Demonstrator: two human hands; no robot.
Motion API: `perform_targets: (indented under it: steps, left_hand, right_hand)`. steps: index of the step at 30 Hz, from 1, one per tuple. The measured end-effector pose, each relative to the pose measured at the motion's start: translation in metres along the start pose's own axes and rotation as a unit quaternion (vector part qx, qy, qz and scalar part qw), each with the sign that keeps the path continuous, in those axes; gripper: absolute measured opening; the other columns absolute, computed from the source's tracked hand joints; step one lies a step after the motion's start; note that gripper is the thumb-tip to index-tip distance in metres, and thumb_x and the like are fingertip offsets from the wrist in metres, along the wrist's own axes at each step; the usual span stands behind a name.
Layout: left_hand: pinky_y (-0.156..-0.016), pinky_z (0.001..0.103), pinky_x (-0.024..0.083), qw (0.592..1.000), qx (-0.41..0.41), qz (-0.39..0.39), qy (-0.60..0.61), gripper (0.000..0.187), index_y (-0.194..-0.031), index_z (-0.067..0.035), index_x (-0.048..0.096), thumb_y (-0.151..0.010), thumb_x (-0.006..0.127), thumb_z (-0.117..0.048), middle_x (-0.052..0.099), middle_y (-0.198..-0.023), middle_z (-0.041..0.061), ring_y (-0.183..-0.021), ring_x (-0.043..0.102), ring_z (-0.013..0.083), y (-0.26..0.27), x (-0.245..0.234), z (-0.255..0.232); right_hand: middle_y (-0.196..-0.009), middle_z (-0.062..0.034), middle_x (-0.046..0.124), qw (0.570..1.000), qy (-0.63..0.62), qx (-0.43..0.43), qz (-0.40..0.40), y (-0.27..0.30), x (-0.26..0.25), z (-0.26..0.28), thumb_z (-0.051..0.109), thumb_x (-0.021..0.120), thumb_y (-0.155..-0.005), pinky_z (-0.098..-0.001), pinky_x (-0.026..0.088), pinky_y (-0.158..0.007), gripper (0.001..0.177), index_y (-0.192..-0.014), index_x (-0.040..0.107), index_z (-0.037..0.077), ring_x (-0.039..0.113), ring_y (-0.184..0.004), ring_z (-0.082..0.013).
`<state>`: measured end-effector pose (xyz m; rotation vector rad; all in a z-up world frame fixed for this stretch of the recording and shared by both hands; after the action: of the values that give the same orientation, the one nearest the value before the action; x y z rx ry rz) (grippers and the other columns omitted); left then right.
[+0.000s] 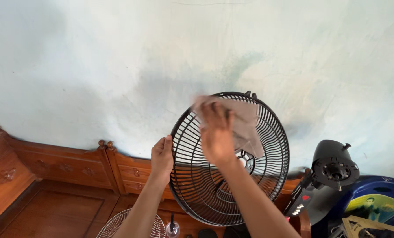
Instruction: The person cleans disassembled fan parts using a spray bottle and a cloth. They spray liquid onto a white fan cage and wipe it thoroughly, then repeat the process on a black fan cage. The person also wipes a small red cap with the cloth during the cleaning process.
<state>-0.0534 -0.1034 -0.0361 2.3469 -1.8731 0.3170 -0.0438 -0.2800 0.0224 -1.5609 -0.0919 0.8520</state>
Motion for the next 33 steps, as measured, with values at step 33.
perform_targets:
  steps: [33]
  left_hand:
    - [-0.047,0.028,0.031,0.999,0.04,0.007,-0.035,0.048,-0.075,-0.008,0.06,-0.107,0.046,-0.041,0.042,-0.057,-0.006,-0.05,0.033,0.0068,0.009,-0.011,-0.019]
  right_hand:
    - [-0.158,-0.028,0.04,0.998,-0.029,-0.019,0.051,0.026,-0.037,0.047,0.008,0.055,-0.096,-0.0531,0.041,-0.116,0.056,-0.15,0.047,-0.003,0.04,-0.147,-0.0457]
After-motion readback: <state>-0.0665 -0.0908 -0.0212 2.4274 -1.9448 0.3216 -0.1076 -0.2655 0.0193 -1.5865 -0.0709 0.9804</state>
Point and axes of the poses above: each hand's wrist, its own y-axis away from the middle knuckle, its own x-axis out of the palm, z = x × y, the point moved 1 cm from there along -y, towards the middle knuckle
